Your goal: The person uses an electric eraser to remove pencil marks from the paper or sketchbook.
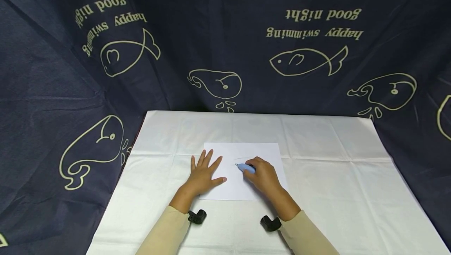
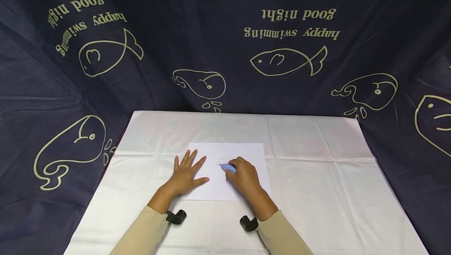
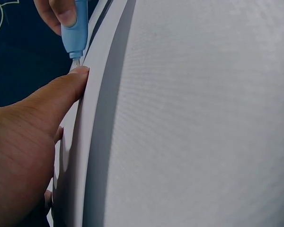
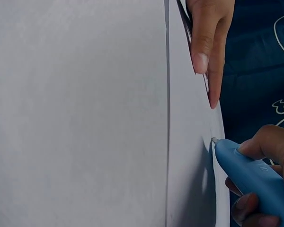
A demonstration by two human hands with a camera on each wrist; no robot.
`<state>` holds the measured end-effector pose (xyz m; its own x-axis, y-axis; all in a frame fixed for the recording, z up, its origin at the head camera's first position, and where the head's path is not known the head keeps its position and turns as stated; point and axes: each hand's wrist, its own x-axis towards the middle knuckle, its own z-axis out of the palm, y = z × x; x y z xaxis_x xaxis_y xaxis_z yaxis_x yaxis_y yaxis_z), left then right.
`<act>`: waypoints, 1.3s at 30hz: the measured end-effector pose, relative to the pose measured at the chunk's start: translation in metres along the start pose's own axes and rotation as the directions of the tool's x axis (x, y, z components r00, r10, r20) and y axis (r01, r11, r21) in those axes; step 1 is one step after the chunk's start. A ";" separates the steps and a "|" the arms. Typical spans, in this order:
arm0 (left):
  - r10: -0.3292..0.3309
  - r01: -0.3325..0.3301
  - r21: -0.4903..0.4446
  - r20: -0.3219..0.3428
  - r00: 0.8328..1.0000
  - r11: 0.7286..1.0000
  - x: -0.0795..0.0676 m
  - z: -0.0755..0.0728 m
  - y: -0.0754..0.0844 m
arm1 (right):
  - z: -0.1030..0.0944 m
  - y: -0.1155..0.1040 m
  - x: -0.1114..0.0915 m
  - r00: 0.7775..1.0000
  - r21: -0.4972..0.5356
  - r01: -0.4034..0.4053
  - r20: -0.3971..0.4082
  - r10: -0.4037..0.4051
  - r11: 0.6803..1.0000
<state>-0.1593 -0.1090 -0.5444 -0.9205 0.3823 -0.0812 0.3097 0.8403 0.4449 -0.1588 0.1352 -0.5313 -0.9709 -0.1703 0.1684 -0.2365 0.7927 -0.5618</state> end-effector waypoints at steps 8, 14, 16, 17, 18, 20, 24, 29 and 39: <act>0.002 -0.002 -0.002 0.000 1.000 1.000 0.001 0.001 0.000 | 0.000 0.000 0.000 1.000 0.010 -0.020 0.012 0.020 1.000; 0.004 -0.004 0.001 -0.004 1.000 1.000 0.000 0.001 0.000 | 0.003 -0.002 0.000 1.000 0.013 0.013 0.018 -0.014 1.000; 0.005 -0.005 0.005 -0.005 1.000 1.000 0.001 0.000 0.000 | 0.002 -0.001 0.001 1.000 0.000 0.007 -0.001 -0.007 1.000; 0.006 -0.006 0.003 -0.008 1.000 1.000 0.000 0.000 0.001 | 0.001 0.000 0.001 1.000 -0.010 0.003 -0.011 -0.003 1.000; 0.007 -0.007 0.003 -0.009 1.000 1.000 0.000 0.000 0.001 | 0.001 0.001 0.001 1.000 -0.018 -0.003 -0.019 0.002 1.000; 0.007 -0.007 0.005 -0.009 1.000 1.000 0.001 0.000 0.001 | 0.000 0.001 0.001 1.000 -0.025 -0.015 -0.028 0.014 1.000; 0.010 -0.010 0.003 -0.007 1.000 1.000 0.001 0.000 0.000 | 0.001 0.001 0.001 1.000 -0.009 -0.012 -0.012 0.012 1.000; 0.024 -0.024 -0.012 -0.012 1.000 1.000 0.001 0.004 -0.003 | 0.004 -0.003 0.000 1.000 0.006 0.018 0.021 -0.018 1.000; 0.006 -0.006 0.013 -0.004 1.000 1.000 0.001 0.001 0.000 | 0.005 -0.005 0.001 1.000 0.006 -0.014 -0.010 0.014 1.000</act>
<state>-0.1600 -0.1087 -0.5452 -0.9196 0.3855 -0.0750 0.3180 0.8429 0.4341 -0.1590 0.1283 -0.5328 -0.9737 -0.1537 0.1684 -0.2233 0.7918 -0.5685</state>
